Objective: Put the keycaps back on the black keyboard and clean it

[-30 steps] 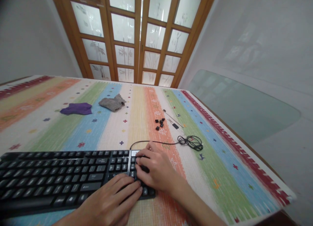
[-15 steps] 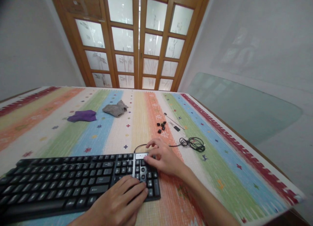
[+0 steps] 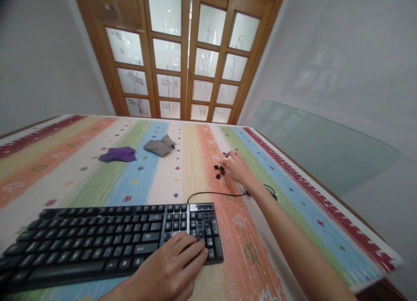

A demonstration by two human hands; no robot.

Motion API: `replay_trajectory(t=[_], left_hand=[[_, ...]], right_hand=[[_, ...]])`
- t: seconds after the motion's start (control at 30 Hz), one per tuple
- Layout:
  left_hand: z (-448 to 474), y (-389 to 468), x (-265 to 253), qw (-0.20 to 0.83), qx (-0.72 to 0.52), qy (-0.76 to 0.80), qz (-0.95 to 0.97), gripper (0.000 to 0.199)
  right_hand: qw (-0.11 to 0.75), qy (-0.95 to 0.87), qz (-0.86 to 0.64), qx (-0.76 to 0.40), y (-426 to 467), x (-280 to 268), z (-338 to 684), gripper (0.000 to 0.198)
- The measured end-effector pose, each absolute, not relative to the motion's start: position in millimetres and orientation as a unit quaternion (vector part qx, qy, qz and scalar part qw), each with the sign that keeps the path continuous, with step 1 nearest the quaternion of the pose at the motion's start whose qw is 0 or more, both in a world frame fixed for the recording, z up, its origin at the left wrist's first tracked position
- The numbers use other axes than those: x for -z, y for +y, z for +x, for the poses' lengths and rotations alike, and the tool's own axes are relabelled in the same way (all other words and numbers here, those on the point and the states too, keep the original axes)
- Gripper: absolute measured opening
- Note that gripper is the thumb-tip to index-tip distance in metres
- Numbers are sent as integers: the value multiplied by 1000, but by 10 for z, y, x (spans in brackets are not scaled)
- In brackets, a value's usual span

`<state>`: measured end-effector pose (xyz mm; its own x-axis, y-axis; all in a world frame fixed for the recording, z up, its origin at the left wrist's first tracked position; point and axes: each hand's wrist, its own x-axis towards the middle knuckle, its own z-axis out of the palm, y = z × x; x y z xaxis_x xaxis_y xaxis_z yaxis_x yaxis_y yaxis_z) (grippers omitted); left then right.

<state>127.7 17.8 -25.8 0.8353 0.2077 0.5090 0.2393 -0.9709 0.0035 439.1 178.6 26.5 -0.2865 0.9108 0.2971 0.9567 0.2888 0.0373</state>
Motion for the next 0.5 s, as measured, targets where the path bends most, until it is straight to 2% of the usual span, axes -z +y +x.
replay_trajectory(t=[0.13, 0.5], left_hand=[[1249, 151, 174, 2, 228, -126, -965, 41], [1249, 133, 159, -22, 274, -124, -954, 37]], right_hand=[[71, -799, -593, 75, 1883, -241, 4399, 22], [77, -798, -597, 27, 1999, -186, 4434, 17]])
